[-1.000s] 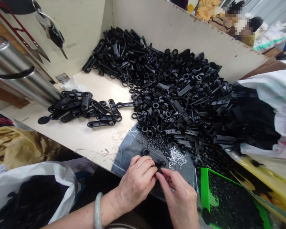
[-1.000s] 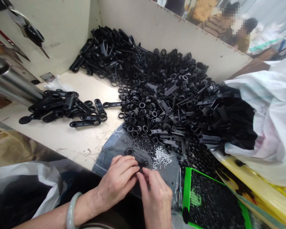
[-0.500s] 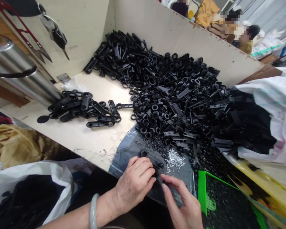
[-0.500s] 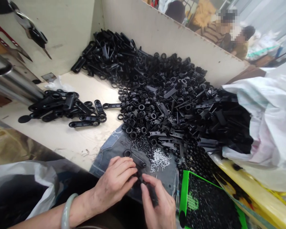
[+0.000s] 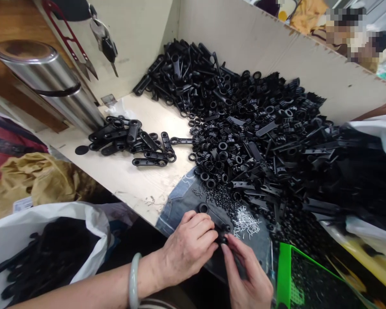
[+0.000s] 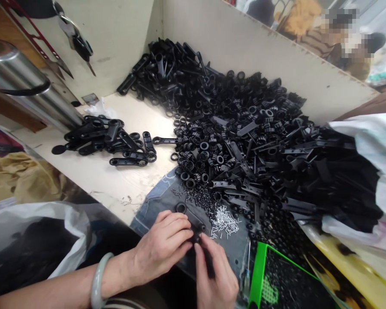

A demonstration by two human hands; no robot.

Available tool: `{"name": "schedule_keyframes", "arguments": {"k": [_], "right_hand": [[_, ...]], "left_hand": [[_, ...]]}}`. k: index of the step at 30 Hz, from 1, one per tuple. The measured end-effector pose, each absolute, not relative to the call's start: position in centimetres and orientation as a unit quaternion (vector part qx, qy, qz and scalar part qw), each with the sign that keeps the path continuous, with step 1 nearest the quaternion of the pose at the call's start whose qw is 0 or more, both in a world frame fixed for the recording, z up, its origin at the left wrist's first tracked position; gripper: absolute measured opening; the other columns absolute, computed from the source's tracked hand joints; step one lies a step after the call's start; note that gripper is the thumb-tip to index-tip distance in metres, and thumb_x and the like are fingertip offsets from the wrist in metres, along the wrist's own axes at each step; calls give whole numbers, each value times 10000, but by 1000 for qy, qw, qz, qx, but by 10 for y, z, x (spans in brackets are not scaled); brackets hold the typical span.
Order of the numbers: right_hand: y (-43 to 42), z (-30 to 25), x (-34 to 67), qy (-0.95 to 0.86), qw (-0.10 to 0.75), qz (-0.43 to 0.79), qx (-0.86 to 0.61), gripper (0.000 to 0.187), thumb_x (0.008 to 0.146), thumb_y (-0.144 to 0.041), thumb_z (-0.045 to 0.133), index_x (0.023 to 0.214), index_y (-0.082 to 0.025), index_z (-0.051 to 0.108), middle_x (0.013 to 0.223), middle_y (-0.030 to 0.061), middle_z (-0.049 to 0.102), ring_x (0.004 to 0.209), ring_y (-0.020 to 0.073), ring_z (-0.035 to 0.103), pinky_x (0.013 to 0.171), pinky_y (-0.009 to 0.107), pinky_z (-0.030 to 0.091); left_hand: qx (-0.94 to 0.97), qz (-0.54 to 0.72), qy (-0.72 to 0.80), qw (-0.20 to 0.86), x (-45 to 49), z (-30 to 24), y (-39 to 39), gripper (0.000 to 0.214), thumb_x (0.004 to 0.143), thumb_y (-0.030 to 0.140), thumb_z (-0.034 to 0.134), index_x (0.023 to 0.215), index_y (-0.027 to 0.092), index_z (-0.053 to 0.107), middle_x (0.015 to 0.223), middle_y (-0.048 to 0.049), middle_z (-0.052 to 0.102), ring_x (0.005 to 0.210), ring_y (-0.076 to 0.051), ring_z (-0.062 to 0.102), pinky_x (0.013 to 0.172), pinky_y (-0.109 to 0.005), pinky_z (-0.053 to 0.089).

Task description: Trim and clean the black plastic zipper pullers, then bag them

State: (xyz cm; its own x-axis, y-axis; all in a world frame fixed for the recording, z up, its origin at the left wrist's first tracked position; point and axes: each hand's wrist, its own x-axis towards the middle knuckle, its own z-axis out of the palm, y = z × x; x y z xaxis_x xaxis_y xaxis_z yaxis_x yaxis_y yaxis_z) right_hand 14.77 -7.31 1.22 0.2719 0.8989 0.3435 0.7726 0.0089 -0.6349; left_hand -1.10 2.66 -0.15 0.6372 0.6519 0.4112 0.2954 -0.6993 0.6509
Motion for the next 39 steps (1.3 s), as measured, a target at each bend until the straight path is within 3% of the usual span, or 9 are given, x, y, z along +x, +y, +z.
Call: {"name": "schedule_keyframes", "arguments": {"k": [13, 19, 25, 33, 39], "right_hand": [[-51, 49, 169, -761, 245, 71, -596, 185, 1004, -174, 577, 1091, -210, 735, 975, 42, 791, 866, 165, 776, 830, 229, 626], [-42, 56, 162, -735, 245, 75, -628, 205, 1030, -246, 538, 972, -205, 730, 857, 37, 776, 725, 155, 765, 688, 209, 614], [-38, 63, 157, -711, 219, 81, -663, 373, 1072, -393, 456, 861, -225, 714, 755, 15, 760, 612, 146, 744, 553, 205, 561], [-47, 53, 152, -734, 173, 11, -657, 306, 1080, -338, 443, 964, -208, 695, 807, 14, 755, 665, 148, 754, 603, 236, 542], [-42, 56, 146, -692, 184, 36, -698, 433, 1074, -452, 426, 835, -218, 701, 737, 12, 751, 574, 153, 721, 532, 258, 497]], "left_hand": [[872, 321, 276, 245, -12, -4, 26, 92, 978, 203, 584, 974, 176, 671, 1035, -52, 711, 1102, -212, 620, 970, -401, 416], [868, 339, 278, 233, -11, -3, 25, 126, 987, 205, 576, 1021, 168, 692, 1032, -66, 725, 1083, -229, 622, 966, -413, 429], [885, 333, 266, 186, -13, -6, 23, 134, 980, 203, 596, 1052, 145, 693, 1016, -77, 741, 1030, -235, 629, 912, -412, 457], [899, 325, 258, 138, -14, -6, 22, 177, 990, 215, 593, 1089, 108, 693, 1056, -97, 750, 994, -224, 639, 892, -402, 482], [900, 333, 249, 133, -14, -9, 20, 160, 981, 180, 607, 1083, 99, 700, 1102, -79, 753, 995, -233, 630, 926, -408, 460]]}}
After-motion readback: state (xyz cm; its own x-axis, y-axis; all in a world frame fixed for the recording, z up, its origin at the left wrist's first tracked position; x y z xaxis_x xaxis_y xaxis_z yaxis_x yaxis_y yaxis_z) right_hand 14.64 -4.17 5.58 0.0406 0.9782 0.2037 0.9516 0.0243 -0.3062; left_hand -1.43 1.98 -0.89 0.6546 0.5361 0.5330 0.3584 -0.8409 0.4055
